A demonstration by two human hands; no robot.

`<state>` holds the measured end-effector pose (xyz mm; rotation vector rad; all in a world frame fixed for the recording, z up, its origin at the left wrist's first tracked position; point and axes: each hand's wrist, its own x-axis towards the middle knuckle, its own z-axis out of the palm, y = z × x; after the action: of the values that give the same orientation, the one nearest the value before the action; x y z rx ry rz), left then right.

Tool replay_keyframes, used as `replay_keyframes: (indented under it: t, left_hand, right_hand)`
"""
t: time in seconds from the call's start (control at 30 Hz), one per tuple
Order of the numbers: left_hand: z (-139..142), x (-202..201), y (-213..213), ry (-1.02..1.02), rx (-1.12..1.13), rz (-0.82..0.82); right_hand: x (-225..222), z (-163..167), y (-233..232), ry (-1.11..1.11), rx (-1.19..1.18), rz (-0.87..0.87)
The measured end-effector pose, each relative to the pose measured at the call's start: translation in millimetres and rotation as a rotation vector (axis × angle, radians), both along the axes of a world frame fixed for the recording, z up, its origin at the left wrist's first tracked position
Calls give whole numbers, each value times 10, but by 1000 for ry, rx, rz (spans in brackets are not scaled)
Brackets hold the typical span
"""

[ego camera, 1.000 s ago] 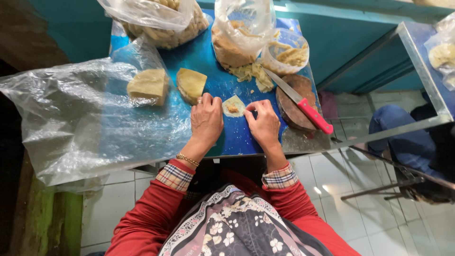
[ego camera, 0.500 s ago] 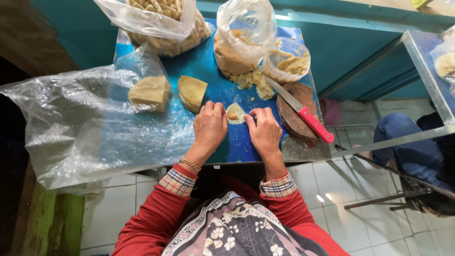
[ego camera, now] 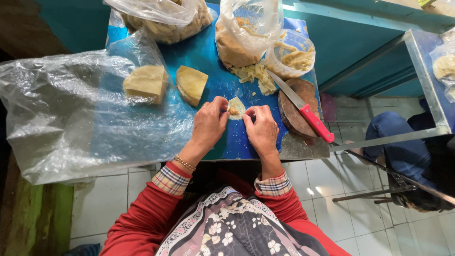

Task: The person sits at a small table filling thin square pastry wrappers with brown filling scooped from a plastic bag, then folds and pinches each wrapper closed by hand and sets the folded pieces aside. Blocks of dough and a knife on a wooden board sit nearby on the table.

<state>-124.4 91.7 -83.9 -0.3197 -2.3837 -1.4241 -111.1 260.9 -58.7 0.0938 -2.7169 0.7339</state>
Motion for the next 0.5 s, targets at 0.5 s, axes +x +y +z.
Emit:
replay_keyframes:
  t: [0.5]
  left_hand:
    - [-127, -37, 21, 61, 12, 11]
  right_hand:
    - [-38, -54, -42, -45, -64, -11]
